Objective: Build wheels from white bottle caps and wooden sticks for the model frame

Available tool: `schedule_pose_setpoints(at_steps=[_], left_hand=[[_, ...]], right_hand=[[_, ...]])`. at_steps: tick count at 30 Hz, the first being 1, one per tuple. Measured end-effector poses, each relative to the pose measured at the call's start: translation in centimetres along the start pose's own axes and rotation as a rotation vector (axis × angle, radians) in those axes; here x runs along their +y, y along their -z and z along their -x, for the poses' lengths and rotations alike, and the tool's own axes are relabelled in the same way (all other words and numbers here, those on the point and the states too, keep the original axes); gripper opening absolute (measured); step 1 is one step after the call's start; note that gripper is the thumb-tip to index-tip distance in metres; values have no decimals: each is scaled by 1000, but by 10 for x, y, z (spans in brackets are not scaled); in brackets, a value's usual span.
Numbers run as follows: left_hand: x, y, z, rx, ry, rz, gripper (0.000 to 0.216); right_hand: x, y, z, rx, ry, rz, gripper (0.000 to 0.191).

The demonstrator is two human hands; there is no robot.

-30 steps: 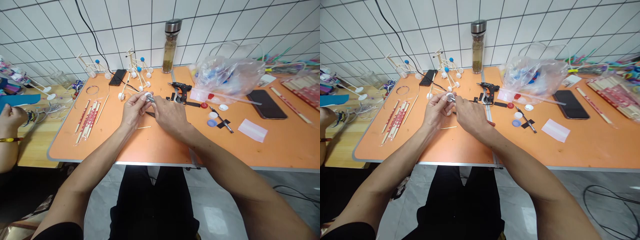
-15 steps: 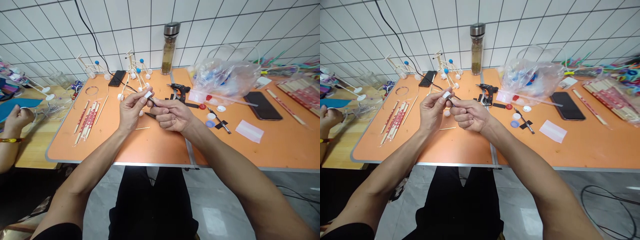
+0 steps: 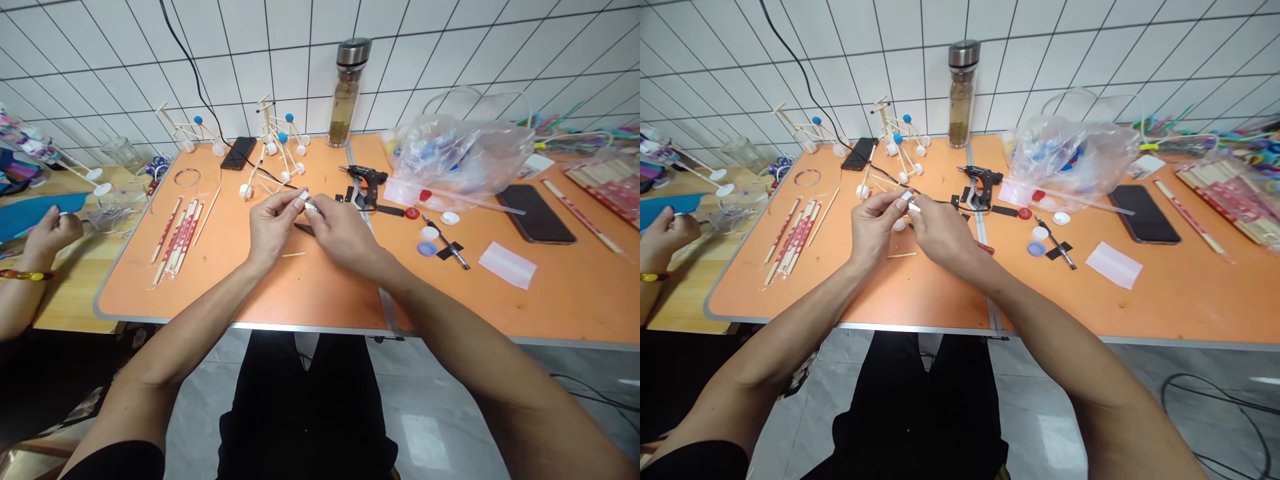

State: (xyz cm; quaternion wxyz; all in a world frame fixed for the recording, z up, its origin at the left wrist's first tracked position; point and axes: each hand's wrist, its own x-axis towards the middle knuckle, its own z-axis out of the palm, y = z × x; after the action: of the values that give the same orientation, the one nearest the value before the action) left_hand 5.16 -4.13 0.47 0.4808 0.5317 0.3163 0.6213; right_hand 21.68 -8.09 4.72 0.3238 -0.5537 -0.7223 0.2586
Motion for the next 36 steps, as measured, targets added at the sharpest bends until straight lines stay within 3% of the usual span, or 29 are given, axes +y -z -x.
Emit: schedule_pose_setpoints(at_steps=[1, 5, 7, 9, 11, 14, 18, 20, 23, 25, 28, 33, 34, 36], left_hand=[[3, -1, 0, -15, -22, 13, 30], [9, -5, -4, -47, -34, 56, 32], [7, -3, -7, -33, -51, 42, 28], [4, 1, -9, -6, -98, -24, 23], [2, 5, -10, 8, -142, -124, 21], [3, 7, -8, -14, -164, -209, 18], [4, 5, -8, -15, -78, -162, 20], [2, 5, -8, 8, -36, -123, 23], [-5, 4, -7, 40, 3, -80, 27], [-8, 4, -6, 47, 7, -71, 27], [-5, 3, -4, 24, -54, -54, 27], [7, 5, -6, -52, -225, -21, 28], [7, 6, -7, -53, -245, -29, 28], [4, 9, -9, -41, -246, -64, 28]], right_hand=[[2, 7, -3, -92, -15, -257, 27], [7, 17, -11, -367, -97, -776, 31], [9, 10, -11, -347, -127, -982, 34], [11, 0, -10, -256, -117, -978, 41], [12, -7, -10, -139, -81, -806, 41], [14, -10, -8, 58, 18, -254, 30], [11, -12, -2, 94, 36, 486, 33], [8, -16, 1, 70, 26, 655, 39], [3, -20, 4, 79, 14, 713, 39], [1, -18, 4, 103, -1, 587, 34], [1, -3, 1, 12, -31, 23, 26], [12, 25, -12, -506, -35, -727, 31], [14, 25, -13, -558, -31, -791, 30], [15, 17, -14, -464, -55, -656, 31]])
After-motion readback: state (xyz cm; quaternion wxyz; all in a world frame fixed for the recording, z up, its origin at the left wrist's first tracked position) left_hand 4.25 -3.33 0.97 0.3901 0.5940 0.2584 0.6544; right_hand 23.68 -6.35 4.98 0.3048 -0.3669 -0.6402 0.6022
